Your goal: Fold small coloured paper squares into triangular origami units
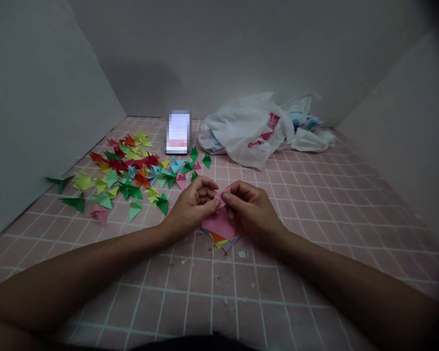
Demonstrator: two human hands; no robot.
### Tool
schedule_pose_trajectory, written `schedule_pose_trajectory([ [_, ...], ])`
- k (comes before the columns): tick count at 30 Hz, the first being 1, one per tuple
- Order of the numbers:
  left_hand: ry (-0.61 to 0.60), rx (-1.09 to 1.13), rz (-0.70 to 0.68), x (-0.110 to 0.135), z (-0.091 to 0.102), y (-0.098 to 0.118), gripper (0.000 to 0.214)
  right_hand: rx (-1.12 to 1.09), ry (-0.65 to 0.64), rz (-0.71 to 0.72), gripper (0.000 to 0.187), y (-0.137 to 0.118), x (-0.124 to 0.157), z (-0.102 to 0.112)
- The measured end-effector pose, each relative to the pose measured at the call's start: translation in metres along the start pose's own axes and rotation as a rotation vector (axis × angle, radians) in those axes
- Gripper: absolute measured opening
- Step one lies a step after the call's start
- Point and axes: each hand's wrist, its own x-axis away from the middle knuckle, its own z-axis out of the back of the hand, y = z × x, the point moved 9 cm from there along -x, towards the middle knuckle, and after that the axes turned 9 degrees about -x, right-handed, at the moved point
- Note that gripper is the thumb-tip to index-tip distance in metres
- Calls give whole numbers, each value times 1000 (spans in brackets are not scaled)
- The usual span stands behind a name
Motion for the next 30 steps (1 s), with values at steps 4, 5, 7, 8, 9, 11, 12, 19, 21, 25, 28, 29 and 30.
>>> schedule_pose_trajectory([
  [4,-75,-68,77,0,-5,-8,29,-3,6,33,24,-4,0,0],
  [5,-79,-84,93,0,-5,-9,32,-2,-4,33,24,-5,0,-1],
  [7,-64,-96,116,0,-4,-10,34,5,-27,24,24,-5,1,-3],
  [8,-57,-97,124,1,-4,-10,34,10,-30,21,25,-5,1,-3],
  [9,-58,-101,130,1,-4,-9,34,16,-32,16,26,-5,1,-3],
  [11,-80,-123,146,2,-5,-9,34,33,-20,11,29,-4,2,-1],
  [12,-99,-140,156,2,-7,-9,34,50,-8,12,31,-4,2,1],
  [19,-131,-117,190,3,-7,-12,33,67,26,23,47,-8,-2,8],
  [21,-118,-84,188,3,-6,-12,33,9,10,39,46,-11,-4,8],
  [25,-78,-24,152,2,-3,-11,35,-56,-61,20,29,-9,-3,1],
  [28,-56,-20,127,0,0,-11,33,-73,-75,-18,20,-5,0,-3],
  [29,-56,-34,120,0,1,-12,33,-65,-69,-25,18,-4,0,-3],
  [30,-59,-55,111,-1,1,-11,33,-56,-63,-28,16,-3,1,-3],
])
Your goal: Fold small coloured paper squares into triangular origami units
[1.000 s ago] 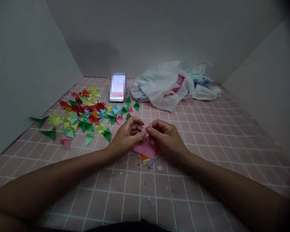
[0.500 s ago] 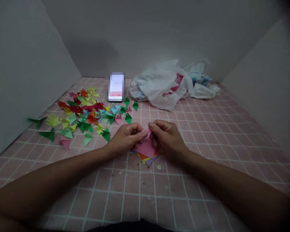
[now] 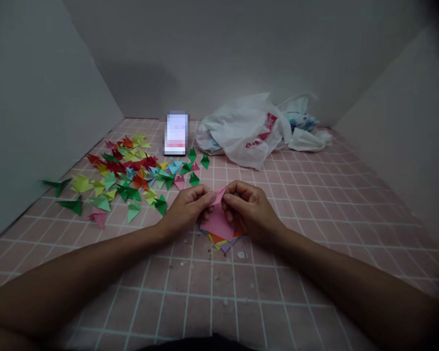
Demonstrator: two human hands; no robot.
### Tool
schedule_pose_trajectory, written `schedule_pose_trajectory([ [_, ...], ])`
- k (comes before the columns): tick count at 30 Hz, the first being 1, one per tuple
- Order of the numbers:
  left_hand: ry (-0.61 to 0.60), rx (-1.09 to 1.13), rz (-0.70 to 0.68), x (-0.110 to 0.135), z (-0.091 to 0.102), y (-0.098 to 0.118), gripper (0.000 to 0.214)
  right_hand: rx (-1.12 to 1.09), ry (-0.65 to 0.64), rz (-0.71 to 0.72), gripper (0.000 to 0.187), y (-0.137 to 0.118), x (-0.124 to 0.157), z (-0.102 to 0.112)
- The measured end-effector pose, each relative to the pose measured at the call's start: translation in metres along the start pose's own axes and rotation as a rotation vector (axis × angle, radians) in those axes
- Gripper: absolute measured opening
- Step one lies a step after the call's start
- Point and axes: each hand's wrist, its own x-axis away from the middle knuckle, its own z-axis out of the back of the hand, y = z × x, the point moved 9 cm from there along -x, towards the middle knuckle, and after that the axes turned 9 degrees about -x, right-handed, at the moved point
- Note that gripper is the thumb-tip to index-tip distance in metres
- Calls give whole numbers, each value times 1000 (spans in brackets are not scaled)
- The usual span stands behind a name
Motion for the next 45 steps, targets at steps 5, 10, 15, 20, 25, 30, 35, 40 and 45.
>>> schedule_pose_trajectory([
  [5,-27,-128,-49,1,-1,7,35,17,16,-5,16,1,0,1],
  [10,-40,-202,-72,3,-3,11,33,36,45,-18,16,2,-1,3],
  [15,-26,-114,-72,1,-3,6,29,74,43,-44,19,4,1,0],
  [20,-15,-190,-60,1,-2,5,29,100,38,-12,16,1,2,-1],
  [25,1,-303,-114,1,-1,11,27,100,47,-14,17,2,2,0],
  [30,14,-384,-183,2,0,17,25,105,45,-15,16,1,3,-1],
  [35,32,-429,-199,1,1,19,22,135,23,-8,19,-1,4,-2],
  [40,28,-427,-197,0,1,20,21,203,58,76,9,-8,2,2],
  [45,-11,-362,-186,-2,-1,15,20,240,72,98,7,-11,1,5],
])
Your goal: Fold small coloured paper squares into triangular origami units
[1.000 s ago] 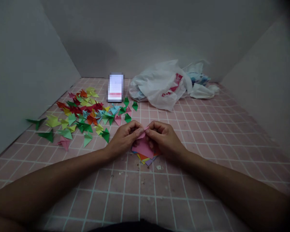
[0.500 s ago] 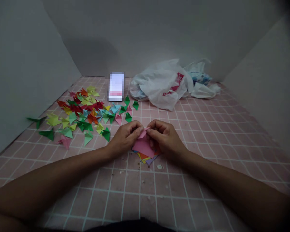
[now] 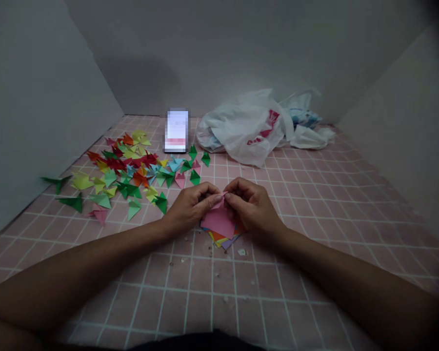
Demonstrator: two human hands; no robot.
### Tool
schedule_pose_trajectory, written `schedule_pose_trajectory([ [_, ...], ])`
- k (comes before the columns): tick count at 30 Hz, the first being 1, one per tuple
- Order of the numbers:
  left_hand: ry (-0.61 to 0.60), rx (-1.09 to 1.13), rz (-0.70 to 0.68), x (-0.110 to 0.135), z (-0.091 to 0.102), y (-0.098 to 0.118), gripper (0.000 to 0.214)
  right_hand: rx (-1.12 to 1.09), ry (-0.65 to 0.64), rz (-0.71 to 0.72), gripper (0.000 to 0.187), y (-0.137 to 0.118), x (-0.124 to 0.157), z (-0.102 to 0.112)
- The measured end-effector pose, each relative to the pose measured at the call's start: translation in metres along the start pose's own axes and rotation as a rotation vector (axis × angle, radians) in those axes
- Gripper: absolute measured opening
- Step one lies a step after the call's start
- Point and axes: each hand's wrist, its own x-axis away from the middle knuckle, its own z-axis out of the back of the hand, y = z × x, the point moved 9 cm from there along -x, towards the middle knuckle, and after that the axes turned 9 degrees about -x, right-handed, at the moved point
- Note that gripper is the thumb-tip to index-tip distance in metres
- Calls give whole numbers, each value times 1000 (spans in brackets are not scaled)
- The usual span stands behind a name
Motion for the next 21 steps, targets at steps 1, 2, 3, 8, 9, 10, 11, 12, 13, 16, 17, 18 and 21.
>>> schedule_pose_trajectory([
  [1,-13,8,2,0,-1,-1,21,1,5,0,7,0,0,1],
  [2,-23,3,-1,0,-2,-1,21,1,9,2,7,-1,0,1],
  [3,-26,-12,-10,0,-3,0,22,2,11,5,8,-1,0,2],
  [8,-6,-97,-35,1,1,6,23,-43,-31,-2,11,0,1,-2],
  [9,-13,-101,-32,1,0,7,23,-62,-38,-7,12,0,1,-2],
  [10,-22,-103,-29,1,0,7,24,-82,-43,-16,13,1,1,-3],
  [11,-30,-100,-29,1,0,7,24,-103,-46,-28,14,2,1,-3],
  [12,-36,-90,-31,1,-1,7,25,-122,-49,-42,15,3,1,-3],
  [13,-44,-73,-33,1,-2,7,26,-138,-53,-56,15,4,1,-4],
  [16,-67,19,-16,0,-5,2,24,-154,-50,-74,15,5,0,-3],
  [17,-60,65,-7,-1,-6,1,22,-152,-45,-74,15,6,0,-3],
  [18,-43,115,2,-1,-5,-1,20,-149,-39,-74,14,6,-1,-2],
  [21,27,245,5,-1,-1,-3,26,-148,-23,-79,14,7,-2,-1],
])
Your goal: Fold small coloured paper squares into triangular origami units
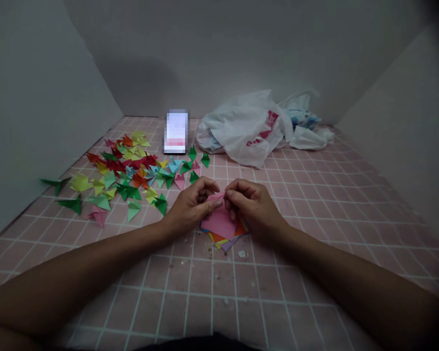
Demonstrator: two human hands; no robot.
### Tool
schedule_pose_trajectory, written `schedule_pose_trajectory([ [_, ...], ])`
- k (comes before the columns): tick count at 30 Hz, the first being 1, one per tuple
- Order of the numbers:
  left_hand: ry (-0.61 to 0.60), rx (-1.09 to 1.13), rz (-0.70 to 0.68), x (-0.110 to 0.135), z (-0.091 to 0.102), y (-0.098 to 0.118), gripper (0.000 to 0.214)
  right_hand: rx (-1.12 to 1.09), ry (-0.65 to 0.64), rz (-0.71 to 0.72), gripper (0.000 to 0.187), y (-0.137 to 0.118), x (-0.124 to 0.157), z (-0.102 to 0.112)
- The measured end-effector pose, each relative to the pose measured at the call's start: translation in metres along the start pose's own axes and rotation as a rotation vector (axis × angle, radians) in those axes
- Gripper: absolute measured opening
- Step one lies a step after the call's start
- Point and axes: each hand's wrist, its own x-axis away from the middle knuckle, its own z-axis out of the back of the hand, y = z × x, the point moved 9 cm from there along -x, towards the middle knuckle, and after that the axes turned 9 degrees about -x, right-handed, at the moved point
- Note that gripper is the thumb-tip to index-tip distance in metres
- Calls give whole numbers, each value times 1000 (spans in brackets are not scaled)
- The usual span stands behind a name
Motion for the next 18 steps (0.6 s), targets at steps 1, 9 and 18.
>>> schedule_pose_trajectory([
  [1,8,15,-6,0,0,1,26,-1,4,-3,14,0,0,0],
  [9,1,22,-5,0,0,1,22,-9,16,-13,13,0,1,0],
  [18,53,19,11,0,4,-2,25,-21,27,-19,13,1,1,0],
])
